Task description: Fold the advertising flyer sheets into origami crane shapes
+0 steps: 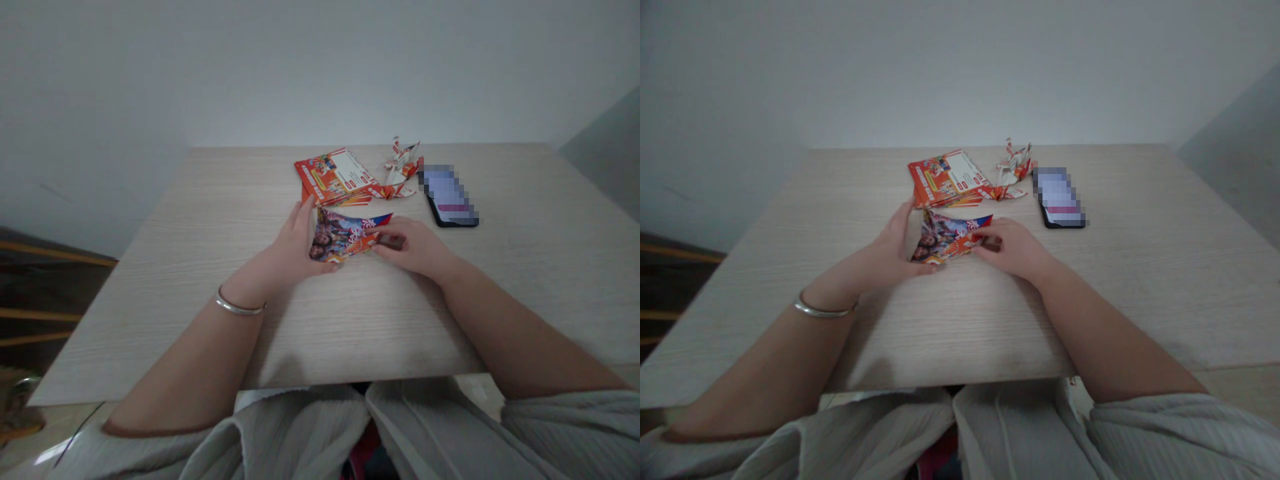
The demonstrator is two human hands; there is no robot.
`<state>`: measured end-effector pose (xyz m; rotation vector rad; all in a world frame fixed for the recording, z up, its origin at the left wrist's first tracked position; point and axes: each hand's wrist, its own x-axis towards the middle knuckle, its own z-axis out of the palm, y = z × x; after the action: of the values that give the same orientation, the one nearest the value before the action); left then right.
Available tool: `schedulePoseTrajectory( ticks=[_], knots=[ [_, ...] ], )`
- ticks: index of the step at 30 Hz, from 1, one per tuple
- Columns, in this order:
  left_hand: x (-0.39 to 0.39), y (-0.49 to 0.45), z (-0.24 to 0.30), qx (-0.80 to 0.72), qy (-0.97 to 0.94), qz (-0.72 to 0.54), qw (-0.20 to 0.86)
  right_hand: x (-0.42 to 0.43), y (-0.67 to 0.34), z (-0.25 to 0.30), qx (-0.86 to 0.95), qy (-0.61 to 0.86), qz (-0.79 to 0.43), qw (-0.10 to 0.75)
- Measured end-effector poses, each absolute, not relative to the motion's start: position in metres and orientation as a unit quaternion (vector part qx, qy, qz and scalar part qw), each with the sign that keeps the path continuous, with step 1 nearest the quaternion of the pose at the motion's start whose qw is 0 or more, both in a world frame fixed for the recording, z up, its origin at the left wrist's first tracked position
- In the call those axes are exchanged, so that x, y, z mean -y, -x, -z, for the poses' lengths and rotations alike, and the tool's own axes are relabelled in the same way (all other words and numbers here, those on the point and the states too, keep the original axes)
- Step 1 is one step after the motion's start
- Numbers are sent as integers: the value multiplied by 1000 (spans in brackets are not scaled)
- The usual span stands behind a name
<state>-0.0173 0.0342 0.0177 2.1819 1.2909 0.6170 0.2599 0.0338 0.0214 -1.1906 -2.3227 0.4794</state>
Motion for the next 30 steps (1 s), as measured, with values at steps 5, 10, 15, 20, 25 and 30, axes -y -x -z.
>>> schedulePoseTrajectory(
  ticks=[5,10,15,20,25,30],
  knots=[
    [-34,11,-25,-554,-751,-224,281,-38,-264,-15,833,477,-163,229],
    [-32,4,-28,-576,-765,-179,228,-41,-264,-7,830,482,-137,245],
    [-34,5,-17,-550,-760,-232,256,-42,-264,-4,845,467,-108,234],
    [-32,1,-13,-466,-725,-331,386,-42,-261,-7,862,448,-101,213],
    [-26,-4,-18,-429,-753,-346,360,-40,-257,-10,852,463,-121,211],
    [-24,-5,-22,-449,-771,-308,330,-33,-252,-12,801,493,-199,275]
  ],
)
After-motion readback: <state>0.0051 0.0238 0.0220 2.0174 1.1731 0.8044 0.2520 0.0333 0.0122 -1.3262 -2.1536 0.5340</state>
